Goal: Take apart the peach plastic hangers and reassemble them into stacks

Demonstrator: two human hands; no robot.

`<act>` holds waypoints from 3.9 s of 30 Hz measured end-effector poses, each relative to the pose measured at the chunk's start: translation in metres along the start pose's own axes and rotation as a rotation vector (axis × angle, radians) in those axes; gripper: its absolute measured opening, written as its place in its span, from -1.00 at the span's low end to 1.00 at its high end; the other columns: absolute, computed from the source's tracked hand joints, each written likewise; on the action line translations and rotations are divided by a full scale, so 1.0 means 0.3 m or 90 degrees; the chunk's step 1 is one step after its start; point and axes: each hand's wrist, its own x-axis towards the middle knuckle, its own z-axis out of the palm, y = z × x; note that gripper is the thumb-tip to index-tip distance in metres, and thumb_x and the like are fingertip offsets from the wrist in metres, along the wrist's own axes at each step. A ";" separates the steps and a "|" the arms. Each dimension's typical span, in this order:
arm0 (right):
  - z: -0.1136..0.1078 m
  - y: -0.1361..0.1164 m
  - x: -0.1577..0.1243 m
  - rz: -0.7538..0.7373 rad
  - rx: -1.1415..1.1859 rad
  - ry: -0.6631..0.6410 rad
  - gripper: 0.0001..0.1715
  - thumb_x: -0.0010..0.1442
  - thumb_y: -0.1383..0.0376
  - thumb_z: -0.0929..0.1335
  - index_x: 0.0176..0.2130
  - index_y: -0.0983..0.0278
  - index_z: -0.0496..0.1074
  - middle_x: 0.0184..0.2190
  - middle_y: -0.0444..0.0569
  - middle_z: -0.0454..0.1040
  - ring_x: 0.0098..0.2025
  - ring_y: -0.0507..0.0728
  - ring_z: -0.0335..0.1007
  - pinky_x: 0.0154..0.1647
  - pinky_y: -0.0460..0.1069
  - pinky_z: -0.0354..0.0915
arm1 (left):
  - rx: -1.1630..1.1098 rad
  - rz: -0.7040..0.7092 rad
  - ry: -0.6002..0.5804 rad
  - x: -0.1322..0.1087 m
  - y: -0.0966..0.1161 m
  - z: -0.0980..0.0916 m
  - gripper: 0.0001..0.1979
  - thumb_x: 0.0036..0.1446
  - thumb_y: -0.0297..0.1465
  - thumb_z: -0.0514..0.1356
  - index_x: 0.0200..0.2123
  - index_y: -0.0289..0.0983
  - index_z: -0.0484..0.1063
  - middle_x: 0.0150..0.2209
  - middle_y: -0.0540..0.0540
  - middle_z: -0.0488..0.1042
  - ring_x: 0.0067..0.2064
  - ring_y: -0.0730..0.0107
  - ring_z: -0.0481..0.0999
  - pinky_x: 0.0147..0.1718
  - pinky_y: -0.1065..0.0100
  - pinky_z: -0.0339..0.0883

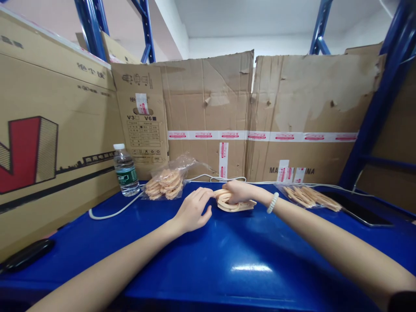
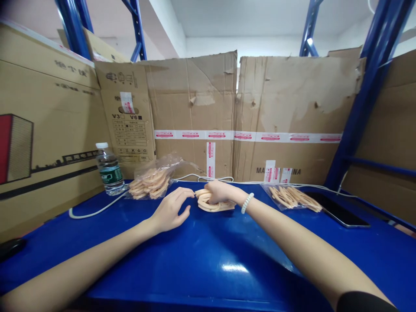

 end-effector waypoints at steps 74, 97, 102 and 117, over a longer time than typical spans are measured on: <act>0.169 0.233 -0.096 0.103 0.311 0.361 -0.75 0.08 0.20 0.34 -0.28 0.22 0.19 -0.50 -0.14 0.40 -0.42 0.12 0.35 -0.40 -0.03 0.22 | -0.232 -0.137 -0.103 -0.026 0.050 0.031 -0.62 0.05 -0.54 0.09 -0.02 -0.28 0.36 -0.01 -0.21 0.43 0.06 0.09 0.35 0.06 0.06 0.22; 0.179 -0.033 -0.318 -0.035 0.577 0.476 -0.61 0.09 0.41 0.32 -0.07 0.17 0.25 -0.06 0.04 0.33 -0.03 0.20 0.37 -0.12 0.12 0.38 | -0.969 -0.661 -0.193 0.009 0.176 0.022 -0.49 -0.09 -0.08 0.42 -0.22 -0.36 0.47 -0.29 -0.12 0.53 -0.39 0.28 0.63 -0.38 0.42 0.48; 0.158 -0.044 -0.322 0.117 1.007 0.197 -0.59 0.04 0.27 0.39 -0.07 0.24 0.33 -0.18 0.00 0.44 -0.34 0.07 0.41 -0.35 0.01 0.36 | -1.009 -0.650 -0.117 0.004 0.160 0.036 -0.55 -0.03 -0.12 0.41 -0.20 -0.34 0.51 -0.30 -0.13 0.54 -0.30 0.27 0.61 -0.26 0.35 0.48; 0.154 -0.016 -0.320 0.159 0.912 0.214 -0.63 -0.05 0.08 0.53 -0.42 0.31 0.45 -0.49 -0.11 0.41 -0.49 -0.01 0.29 -0.47 -0.08 0.28 | -0.901 -0.673 -0.065 0.000 0.158 0.037 -0.51 -0.04 -0.23 0.42 -0.09 -0.37 0.46 -0.36 -0.08 0.46 -0.31 0.37 0.48 -0.35 0.35 0.49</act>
